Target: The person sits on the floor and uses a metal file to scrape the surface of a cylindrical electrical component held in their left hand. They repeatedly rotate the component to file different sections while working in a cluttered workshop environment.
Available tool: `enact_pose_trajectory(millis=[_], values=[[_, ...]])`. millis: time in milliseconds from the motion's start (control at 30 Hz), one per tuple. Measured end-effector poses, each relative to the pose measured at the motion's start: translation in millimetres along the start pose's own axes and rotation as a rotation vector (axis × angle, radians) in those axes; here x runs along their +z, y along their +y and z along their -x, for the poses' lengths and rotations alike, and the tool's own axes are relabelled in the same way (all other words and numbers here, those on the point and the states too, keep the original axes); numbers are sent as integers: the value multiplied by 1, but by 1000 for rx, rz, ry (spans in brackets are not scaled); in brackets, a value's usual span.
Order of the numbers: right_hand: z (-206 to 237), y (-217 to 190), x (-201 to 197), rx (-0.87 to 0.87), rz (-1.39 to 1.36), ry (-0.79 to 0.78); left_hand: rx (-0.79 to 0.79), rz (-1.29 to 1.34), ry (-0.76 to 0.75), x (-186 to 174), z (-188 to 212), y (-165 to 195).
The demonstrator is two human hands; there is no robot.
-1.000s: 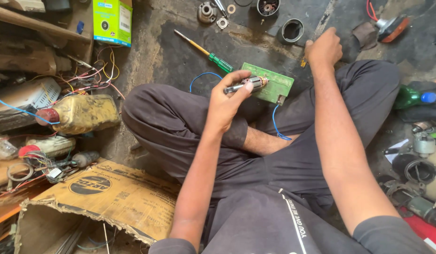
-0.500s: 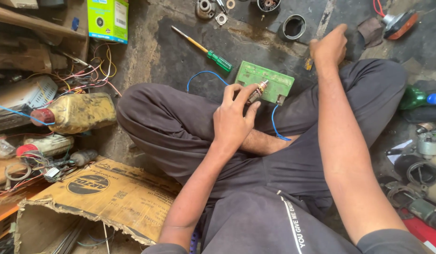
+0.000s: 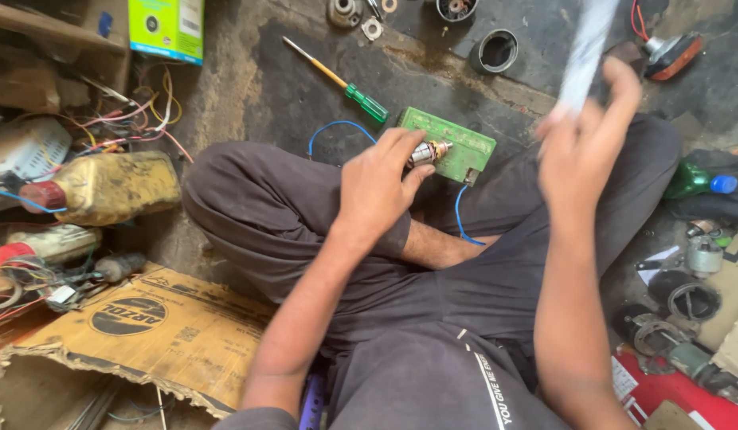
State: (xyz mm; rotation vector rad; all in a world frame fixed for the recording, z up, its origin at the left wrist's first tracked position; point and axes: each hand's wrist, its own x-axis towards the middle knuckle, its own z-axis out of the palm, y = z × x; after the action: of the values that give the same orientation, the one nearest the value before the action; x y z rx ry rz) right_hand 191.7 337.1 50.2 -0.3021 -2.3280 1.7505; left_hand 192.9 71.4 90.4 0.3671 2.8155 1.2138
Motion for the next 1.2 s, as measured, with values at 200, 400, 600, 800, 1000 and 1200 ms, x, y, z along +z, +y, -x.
enact_pose_trajectory(millis=[200, 400, 600, 800, 1000, 1200], values=[[94, -61, 31, 76, 346, -241, -14, -22, -73, -1, -7, 7], [96, -71, 50, -84, 482, -249, -36, 29, -8, 1, 1, 6], [101, -68, 48, -130, 607, -266, -9, 14, 29, 4, 4, 0], [108, -77, 40, -153, 790, -294, 22, -101, 60, 11, 10, 2], [96, -76, 45, -167, 739, -306, 28, -184, 16, 16, 12, -3], [101, -75, 38, -99, 605, -324, 25, -167, 28, 13, 9, -2]])
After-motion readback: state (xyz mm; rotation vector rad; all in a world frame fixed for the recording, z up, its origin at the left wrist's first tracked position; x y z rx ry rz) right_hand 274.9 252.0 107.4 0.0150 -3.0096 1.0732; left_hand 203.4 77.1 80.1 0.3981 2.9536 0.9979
